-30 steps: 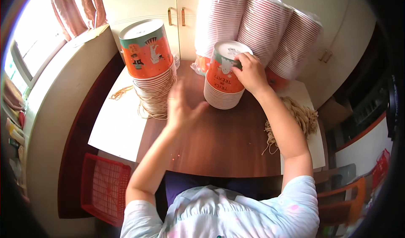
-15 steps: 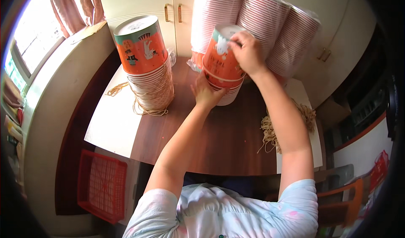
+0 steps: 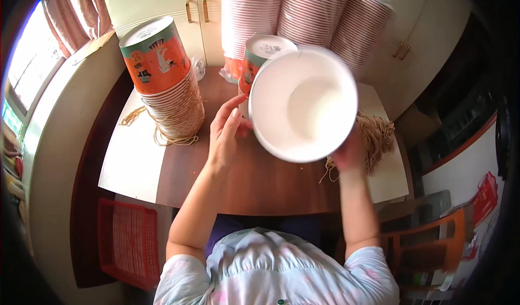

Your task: Tying thin strings onto large patterned paper cups at a workstation.

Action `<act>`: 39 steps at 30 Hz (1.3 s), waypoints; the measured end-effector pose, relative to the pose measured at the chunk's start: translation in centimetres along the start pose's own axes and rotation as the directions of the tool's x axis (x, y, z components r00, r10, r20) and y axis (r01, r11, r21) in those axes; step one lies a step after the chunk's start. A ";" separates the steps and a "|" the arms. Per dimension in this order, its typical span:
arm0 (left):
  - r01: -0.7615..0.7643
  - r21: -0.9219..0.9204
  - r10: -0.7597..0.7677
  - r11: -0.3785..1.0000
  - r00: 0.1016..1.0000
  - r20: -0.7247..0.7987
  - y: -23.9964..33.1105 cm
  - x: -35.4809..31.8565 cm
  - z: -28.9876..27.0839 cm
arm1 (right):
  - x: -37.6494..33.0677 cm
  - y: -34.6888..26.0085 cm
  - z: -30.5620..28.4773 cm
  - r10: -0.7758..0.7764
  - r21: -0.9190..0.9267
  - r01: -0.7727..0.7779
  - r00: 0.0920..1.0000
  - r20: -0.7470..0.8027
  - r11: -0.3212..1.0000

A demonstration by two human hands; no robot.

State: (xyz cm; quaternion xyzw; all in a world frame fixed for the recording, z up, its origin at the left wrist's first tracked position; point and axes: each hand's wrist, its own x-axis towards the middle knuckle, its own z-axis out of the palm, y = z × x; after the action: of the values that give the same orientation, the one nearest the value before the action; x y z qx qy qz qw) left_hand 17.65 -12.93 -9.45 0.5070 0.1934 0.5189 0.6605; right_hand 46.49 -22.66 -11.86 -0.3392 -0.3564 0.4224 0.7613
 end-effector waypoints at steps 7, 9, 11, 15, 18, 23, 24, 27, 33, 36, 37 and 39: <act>0.139 0.449 -0.166 0.883 0.986 0.022 4.5 -2.6 0.5 | -9.1 7.7 2.8 0.569 0.380 -0.555 0.818 0.087 0.740; 0.154 0.563 -0.200 0.812 0.980 0.021 5.0 -2.8 0.1 | -9.4 7.5 3.1 0.620 0.228 -0.622 0.779 0.090 0.749; 0.164 0.695 -0.184 0.700 0.982 -0.046 4.6 -3.7 -1.4 | -9.4 6.5 2.1 0.714 -0.044 -0.716 0.687 0.133 0.697; 0.194 0.813 -0.129 0.550 0.981 -0.147 4.5 -5.3 -2.3 | -6.8 0.8 0.0 0.214 -0.930 0.112 0.957 0.196 0.349; 0.207 0.833 -0.116 0.513 0.978 -0.172 4.4 -5.7 -2.0 | -5.0 -3.3 -1.6 0.341 -0.924 0.379 0.863 0.371 0.048; 0.241 0.846 -0.136 0.475 0.970 -0.200 3.7 -6.0 -1.9 | -5.6 -2.2 -3.0 0.547 -0.799 0.586 0.715 0.435 -0.132; 0.242 0.858 -0.111 0.453 0.970 -0.215 4.0 -6.3 -1.6 | -5.4 -1.7 -3.1 0.548 -0.755 0.638 0.689 0.474 -0.149; 0.186 0.929 0.048 0.320 0.976 -0.212 5.4 -7.1 0.1 | -4.4 -0.9 -3.7 0.560 -0.680 0.710 0.643 0.523 -0.181; -0.386 0.894 0.327 0.228 0.895 0.303 6.8 -8.0 4.7 | -2.8 -2.8 -1.2 0.489 -0.856 0.338 0.711 0.505 0.391; -0.652 0.724 0.166 0.226 0.758 0.631 5.8 -6.9 7.5 | -3.0 -4.2 1.6 0.475 -0.752 0.056 0.743 0.471 0.657; -0.702 0.661 0.143 0.266 0.706 0.693 5.4 -6.2 8.4 | -2.9 -4.6 2.5 0.511 -0.720 -0.033 0.727 0.458 0.693; -0.764 0.578 0.154 0.287 0.632 0.759 4.4 -4.3 9.8 | -2.5 -5.5 3.8 0.573 -0.658 -0.190 0.695 0.435 0.729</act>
State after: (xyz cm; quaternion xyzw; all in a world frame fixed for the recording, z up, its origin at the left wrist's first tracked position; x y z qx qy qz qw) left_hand 21.46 -21.55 -2.79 0.9296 0.0563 0.3400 0.1306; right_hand 44.56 -26.29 -6.08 -0.4622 -0.6078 0.5392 0.3553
